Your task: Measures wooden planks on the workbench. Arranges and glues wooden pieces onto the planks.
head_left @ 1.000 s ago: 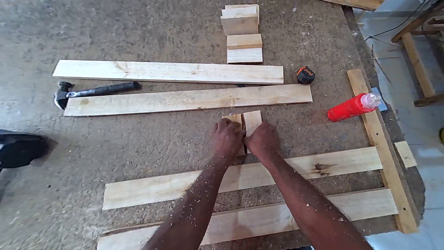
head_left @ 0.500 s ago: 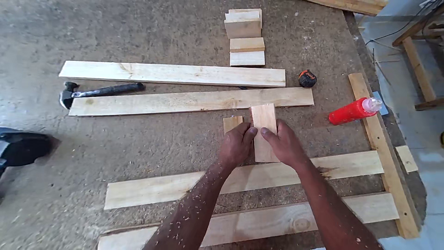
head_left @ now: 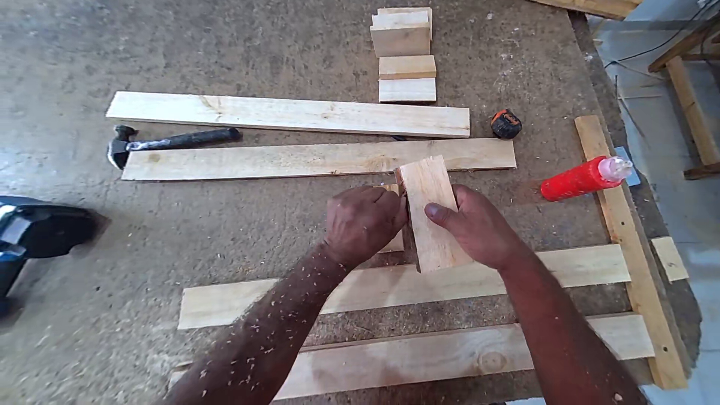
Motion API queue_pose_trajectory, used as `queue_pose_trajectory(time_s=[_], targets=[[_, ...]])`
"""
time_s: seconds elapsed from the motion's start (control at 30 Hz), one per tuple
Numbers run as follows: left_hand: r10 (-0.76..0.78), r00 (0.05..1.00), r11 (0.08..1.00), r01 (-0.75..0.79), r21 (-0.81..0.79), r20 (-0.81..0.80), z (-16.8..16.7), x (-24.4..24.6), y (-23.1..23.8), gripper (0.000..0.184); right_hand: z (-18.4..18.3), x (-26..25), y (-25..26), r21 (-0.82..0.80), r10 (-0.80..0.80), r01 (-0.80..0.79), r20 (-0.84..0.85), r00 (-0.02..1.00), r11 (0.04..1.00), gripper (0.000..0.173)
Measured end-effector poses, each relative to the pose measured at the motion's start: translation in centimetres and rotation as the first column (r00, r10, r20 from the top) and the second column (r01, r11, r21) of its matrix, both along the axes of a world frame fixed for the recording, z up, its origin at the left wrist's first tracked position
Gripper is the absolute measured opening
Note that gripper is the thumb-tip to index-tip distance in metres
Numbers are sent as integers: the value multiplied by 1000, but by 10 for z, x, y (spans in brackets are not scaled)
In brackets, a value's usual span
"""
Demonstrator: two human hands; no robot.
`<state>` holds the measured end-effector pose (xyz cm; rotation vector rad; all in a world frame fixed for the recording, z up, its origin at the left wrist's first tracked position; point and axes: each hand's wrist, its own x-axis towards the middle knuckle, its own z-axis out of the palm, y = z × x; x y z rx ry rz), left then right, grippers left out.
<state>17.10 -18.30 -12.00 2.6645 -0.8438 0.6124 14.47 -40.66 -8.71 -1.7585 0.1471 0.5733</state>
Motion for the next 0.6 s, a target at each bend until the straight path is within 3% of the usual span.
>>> queue_pose_trajectory(time_s=[0.17, 0.27, 0.3, 0.33, 0.37, 0.4, 0.43, 0.47, 0.53, 0.6], targets=[[38, 977, 972, -85, -218, -212, 21, -4, -1, 41, -12, 22, -9, 462, 58, -54, 6, 998, 885, 31], [67, 846, 863, -315, -395, -529, 30, -7, -4, 39, -30, 15, -4, 636, 34, 7, -53, 998, 772, 30], [36, 741, 750, -463, -472, -671, 34, -4, 1, 37, -35, 8, -6, 673, -7, 50, -66, 998, 738, 31], [-40, 644, 540, -629, -559, -764, 36, 4, 16, 32, -39, -2, -11, 686, -86, 114, -75, 993, 718, 32], [-92, 588, 257, -766, -590, -804, 39, 17, 38, 27, -40, -14, -20, 660, -207, 213, -87, 974, 720, 32], [-83, 574, 37, -815, -578, -815, 41, 30, 65, 26, -39, -23, -30, 585, -333, 323, -94, 938, 744, 35], [-5, 570, -54, -821, -569, -822, 40, 40, 91, 25, -41, -24, -38, 482, -426, 407, -75, 901, 776, 35], [81, 542, -37, -837, -546, -836, 34, 45, 111, 25, -46, -23, -42, 373, -470, 453, -50, 881, 810, 36], [130, 444, 213, -886, -413, -886, 11, 48, 117, 28, -59, -19, -33, 106, -442, 443, -36, 896, 890, 39], [166, 360, 421, -868, -264, -918, -20, 50, 102, 39, -78, -5, -12, -156, -299, 287, -58, 953, 945, 42]])
